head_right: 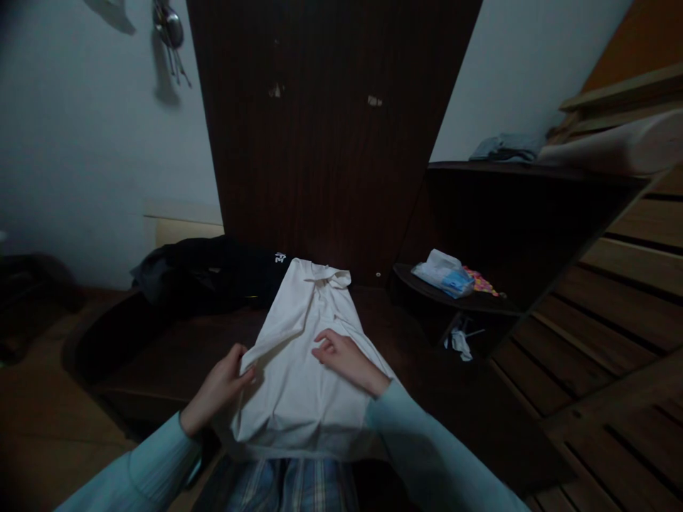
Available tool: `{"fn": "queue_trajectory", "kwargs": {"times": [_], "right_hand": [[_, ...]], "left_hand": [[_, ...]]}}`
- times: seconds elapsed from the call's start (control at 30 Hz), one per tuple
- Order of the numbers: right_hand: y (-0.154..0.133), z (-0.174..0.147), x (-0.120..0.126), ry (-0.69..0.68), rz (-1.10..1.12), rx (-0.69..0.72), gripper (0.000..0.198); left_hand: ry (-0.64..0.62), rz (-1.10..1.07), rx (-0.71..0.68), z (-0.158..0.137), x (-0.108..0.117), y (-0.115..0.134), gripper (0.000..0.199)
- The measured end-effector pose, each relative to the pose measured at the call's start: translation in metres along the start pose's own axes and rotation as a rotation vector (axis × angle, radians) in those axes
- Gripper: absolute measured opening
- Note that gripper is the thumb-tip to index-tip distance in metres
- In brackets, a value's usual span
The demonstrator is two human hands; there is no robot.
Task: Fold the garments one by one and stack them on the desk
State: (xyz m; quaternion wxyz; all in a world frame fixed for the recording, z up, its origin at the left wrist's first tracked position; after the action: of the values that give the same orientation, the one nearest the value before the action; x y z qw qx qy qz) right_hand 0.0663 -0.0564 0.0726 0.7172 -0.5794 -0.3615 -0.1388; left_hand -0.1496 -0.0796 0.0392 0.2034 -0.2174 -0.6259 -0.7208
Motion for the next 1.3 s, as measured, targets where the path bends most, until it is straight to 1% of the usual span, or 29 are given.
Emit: {"fn": "queue_trajectory", "kwargs": {"times": [0.07, 0.13, 0.2, 0.23, 0.33, 0.4, 0.47, 0.53, 0.63, 0.77, 0.87, 0.93, 0.97, 1.0, 1.07, 1.1, 1.13, 1.2, 1.3], "right_hand": [[0.0, 0.025, -0.029, -0.06, 0.153, -0.017, 0.024], [0.007, 0.045, -0.055, -0.097, 0.263, -0.03, 0.035], [0.014, 0.058, -0.073, -0.099, 0.303, -0.001, 0.037], [0.017, 0.062, -0.078, -0.081, 0.296, 0.024, 0.034], [0.027, 0.067, -0.083, -0.009, 0.25, 0.083, 0.015], [0.033, 0.067, -0.083, 0.003, 0.286, 0.071, 0.01], [0.037, 0.067, -0.082, 0.003, 0.369, 0.038, 0.01], [0.039, 0.068, -0.08, 0.011, 0.44, 0.017, 0.011], [0.038, 0.07, -0.079, 0.016, 0.487, -0.003, 0.012], [0.038, 0.071, -0.082, -0.001, 0.497, -0.007, 0.012], [0.038, 0.072, -0.084, -0.01, 0.501, 0.004, 0.012], [0.038, 0.072, -0.083, -0.007, 0.504, 0.01, 0.012], [0.038, 0.072, -0.082, -0.002, 0.506, 0.013, 0.013], [0.038, 0.072, -0.081, 0.004, 0.508, 0.015, 0.013], [0.038, 0.071, -0.08, 0.012, 0.512, 0.024, 0.012], [0.038, 0.071, -0.08, 0.013, 0.513, 0.028, 0.012], [0.038, 0.071, -0.08, 0.013, 0.514, 0.029, 0.012], [0.038, 0.072, -0.08, 0.019, 0.515, 0.027, 0.011], [0.038, 0.071, -0.079, 0.031, 0.52, 0.019, 0.011]], "left_hand": [[0.001, -0.159, -0.031, 0.001, -0.001, 0.003, 0.016], [-0.025, -0.262, -0.061, 0.001, -0.002, 0.008, 0.018], [-0.061, -0.29, -0.069, 0.002, -0.004, 0.011, 0.018], [-0.078, -0.288, -0.07, 0.002, -0.005, 0.011, 0.019], [-0.084, -0.32, -0.063, 0.002, -0.008, 0.009, 0.014], [-0.1, -0.412, -0.024, 0.002, -0.012, 0.003, 0.012], [-0.186, -0.544, 0.048, 0.0, -0.018, -0.005, 0.018], [-0.318, -0.687, 0.112, -0.006, -0.023, -0.011, 0.026], [-0.462, -0.853, 0.166, -0.016, -0.021, -0.014, 0.031], [-0.547, -0.984, 0.231, -0.027, -0.009, -0.015, 0.028], [-0.536, -1.065, 0.357, -0.032, -0.003, -0.024, 0.031], [-0.513, -1.057, 0.443, -0.034, -0.002, -0.035, 0.034], [-0.537, -1.034, 0.465, -0.035, -0.004, -0.04, 0.036], [-0.588, -1.009, 0.468, -0.037, -0.006, -0.042, 0.038], [-0.727, -0.972, 0.428, -0.041, -0.012, -0.041, 0.044], [-0.779, -0.951, 0.395, -0.042, -0.013, -0.038, 0.046], [-0.802, -0.921, 0.358, -0.042, -0.014, -0.035, 0.047], [-0.772, -0.813, 0.277, -0.04, -0.012, -0.028, 0.042], [-0.625, -0.531, 0.141, -0.04, -0.004, -0.014, 0.026]]}}
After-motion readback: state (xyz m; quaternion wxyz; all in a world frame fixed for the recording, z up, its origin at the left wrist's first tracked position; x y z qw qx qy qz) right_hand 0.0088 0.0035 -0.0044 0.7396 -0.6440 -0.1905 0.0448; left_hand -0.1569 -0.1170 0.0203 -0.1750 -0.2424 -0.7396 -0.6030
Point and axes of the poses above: each hand's wrist, its own z-axis towards the middle knuckle, its own x-axis out of the back of the hand, y = z × x, the point moved 7 cm from there along z, towards the middle knuckle, and after that the axes turned 15 degrees about -z, right-handed, at the moved point
